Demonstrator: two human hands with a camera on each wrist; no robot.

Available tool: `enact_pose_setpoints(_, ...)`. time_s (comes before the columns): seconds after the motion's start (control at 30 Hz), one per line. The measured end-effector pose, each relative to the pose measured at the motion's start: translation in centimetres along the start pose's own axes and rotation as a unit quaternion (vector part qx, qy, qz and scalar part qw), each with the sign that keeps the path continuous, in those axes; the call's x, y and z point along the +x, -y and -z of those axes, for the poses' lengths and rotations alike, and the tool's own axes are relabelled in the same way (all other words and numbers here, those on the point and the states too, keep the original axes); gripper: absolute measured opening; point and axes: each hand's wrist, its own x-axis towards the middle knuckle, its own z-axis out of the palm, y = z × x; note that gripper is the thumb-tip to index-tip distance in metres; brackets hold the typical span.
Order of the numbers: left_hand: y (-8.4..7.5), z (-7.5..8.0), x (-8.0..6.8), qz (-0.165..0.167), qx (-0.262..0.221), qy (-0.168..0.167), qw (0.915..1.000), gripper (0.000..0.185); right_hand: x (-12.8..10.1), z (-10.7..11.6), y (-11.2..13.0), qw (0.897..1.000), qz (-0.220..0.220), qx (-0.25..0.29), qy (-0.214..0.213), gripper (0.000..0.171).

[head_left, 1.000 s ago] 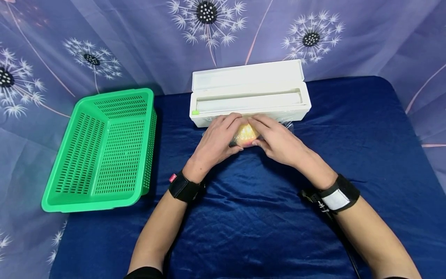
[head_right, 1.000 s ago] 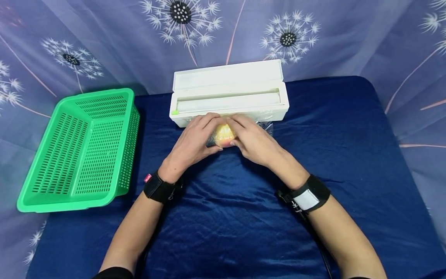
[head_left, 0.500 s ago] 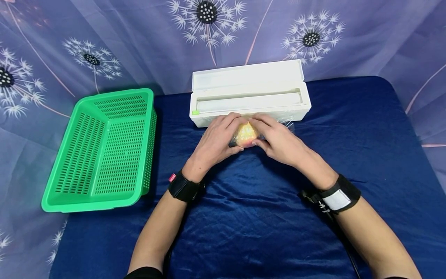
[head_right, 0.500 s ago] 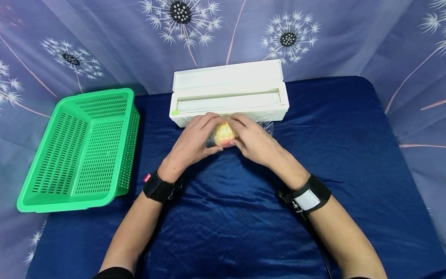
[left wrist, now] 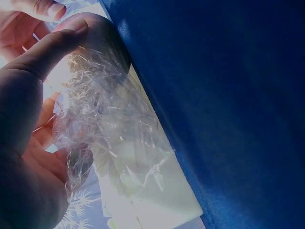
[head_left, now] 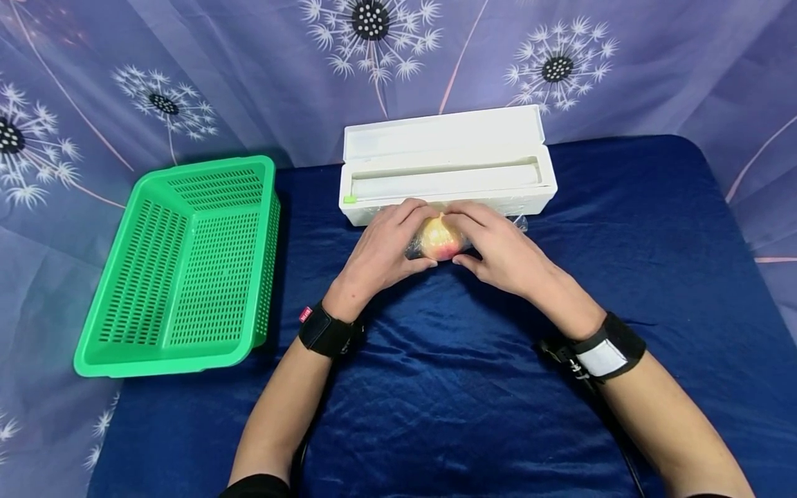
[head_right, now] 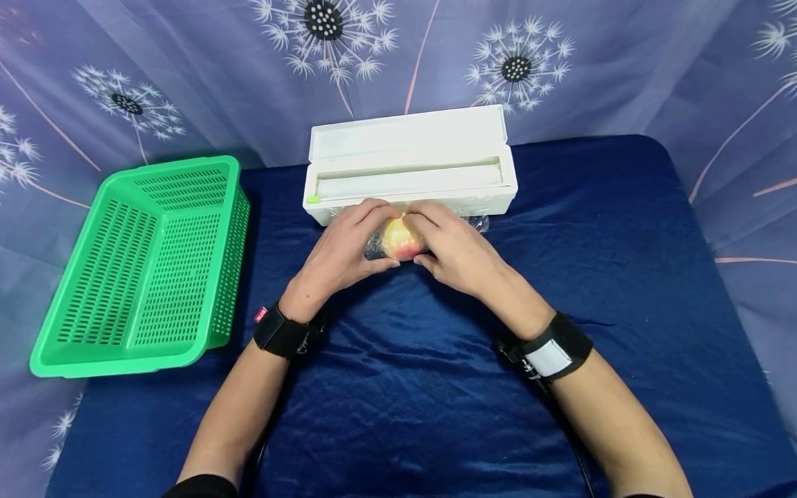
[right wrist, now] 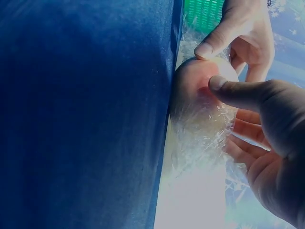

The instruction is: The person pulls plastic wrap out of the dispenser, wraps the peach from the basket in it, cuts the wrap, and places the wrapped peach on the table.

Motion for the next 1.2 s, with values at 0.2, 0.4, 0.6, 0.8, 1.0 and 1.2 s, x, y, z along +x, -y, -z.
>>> enact_pose_setpoints(0.2,0.08,0.12,0.06,0.003,-0.001,0.0,1.0,0.08,0.04,-0.05,-0.06,1.0,0.0,0.003,-0.001,0.069)
enact_pose_setpoints(0.4,0.05,0.15,-0.01,0.02,-0.01,0.001,0.9998,0.08,0.1,-0.14,-0.21,1.0,0.01,-0.004,0.002,0.07)
enact_pose_setpoints(0.6,0.01,0.1,-0.05,0.034,-0.021,-0.002,0.9992,0.078,0.08,-0.32,-0.41,1.0,0.009,-0.006,0.007,0.069)
enact_pose_setpoints(0.8,0.01,0.06,-0.07,0.041,-0.03,-0.001,0.9987,0.073,0.06,-0.39,-0.37,1.0,0.006,-0.007,0.008,0.07)
enact_pose_setpoints(1.0,-0.1,0.15,-0.14,0.045,-0.026,0.004,0.9986,0.071,0.08,-0.46,-0.31,1.0,-0.002,-0.006,0.009,0.07)
enact_pose_setpoints(1.2,-0.17,0.18,-0.16,0.043,-0.023,0.004,0.9988,0.07,0.07,-0.47,-0.23,1.0,-0.01,-0.013,0.007,0.071)
